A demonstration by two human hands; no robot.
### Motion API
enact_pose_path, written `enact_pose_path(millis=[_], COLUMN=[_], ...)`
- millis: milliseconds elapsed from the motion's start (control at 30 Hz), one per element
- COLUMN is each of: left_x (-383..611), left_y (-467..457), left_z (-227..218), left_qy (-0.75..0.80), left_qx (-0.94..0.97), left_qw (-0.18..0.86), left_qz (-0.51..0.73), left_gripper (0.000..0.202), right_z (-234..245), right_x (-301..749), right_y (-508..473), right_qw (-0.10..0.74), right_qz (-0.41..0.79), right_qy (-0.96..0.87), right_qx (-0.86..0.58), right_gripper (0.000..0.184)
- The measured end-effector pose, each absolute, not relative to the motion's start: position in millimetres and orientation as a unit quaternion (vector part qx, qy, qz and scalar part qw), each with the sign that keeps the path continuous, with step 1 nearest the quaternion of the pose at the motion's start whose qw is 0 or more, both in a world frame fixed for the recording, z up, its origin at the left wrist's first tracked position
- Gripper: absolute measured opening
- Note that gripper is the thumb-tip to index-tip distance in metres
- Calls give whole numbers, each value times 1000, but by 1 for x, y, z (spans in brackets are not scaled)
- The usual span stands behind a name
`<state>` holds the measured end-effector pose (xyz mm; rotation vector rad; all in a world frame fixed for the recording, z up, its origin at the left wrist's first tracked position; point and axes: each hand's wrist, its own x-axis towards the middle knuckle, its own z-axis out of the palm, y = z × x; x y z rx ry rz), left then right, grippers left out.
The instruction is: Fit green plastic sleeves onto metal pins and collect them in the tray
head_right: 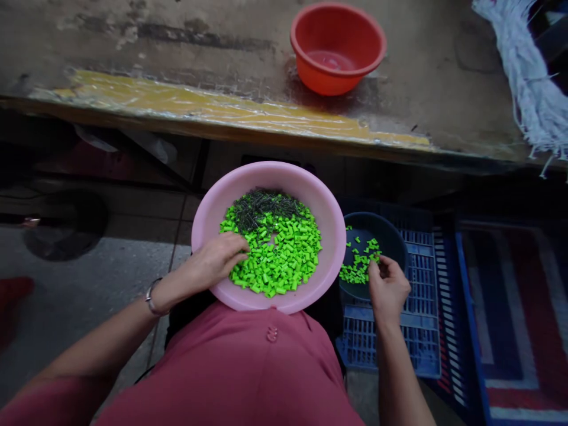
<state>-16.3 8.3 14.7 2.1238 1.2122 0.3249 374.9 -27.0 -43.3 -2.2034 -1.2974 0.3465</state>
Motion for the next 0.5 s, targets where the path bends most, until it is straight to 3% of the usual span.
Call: enact_pose_path(millis=[133, 233, 333, 433, 500], left_x=[-7, -3, -4, -3, -1], left_y=[4, 0, -2, -1, 0], left_z=[4, 1, 1, -1, -1], left_qy=[418, 393, 383, 379, 379], left_qx=[874, 893, 900, 904, 906], left_qw=[248, 221, 208, 198, 189], left_qz=[14, -1, -6, -8, -9], left_gripper=[13, 17, 19, 21, 23], right_z=[-73, -49, 0, 31, 28], right_x=[405, 386, 337, 272, 232], right_y=[-26, -20, -7, 13, 29], right_qw=[179, 221, 308, 336, 249], right_qz=[165, 67, -43, 52, 171], right_qy=[-474, -545, -622, -724, -821], right_qx=[-846, -806, -718, -600, -485], right_gripper=[40, 43, 34, 22, 24])
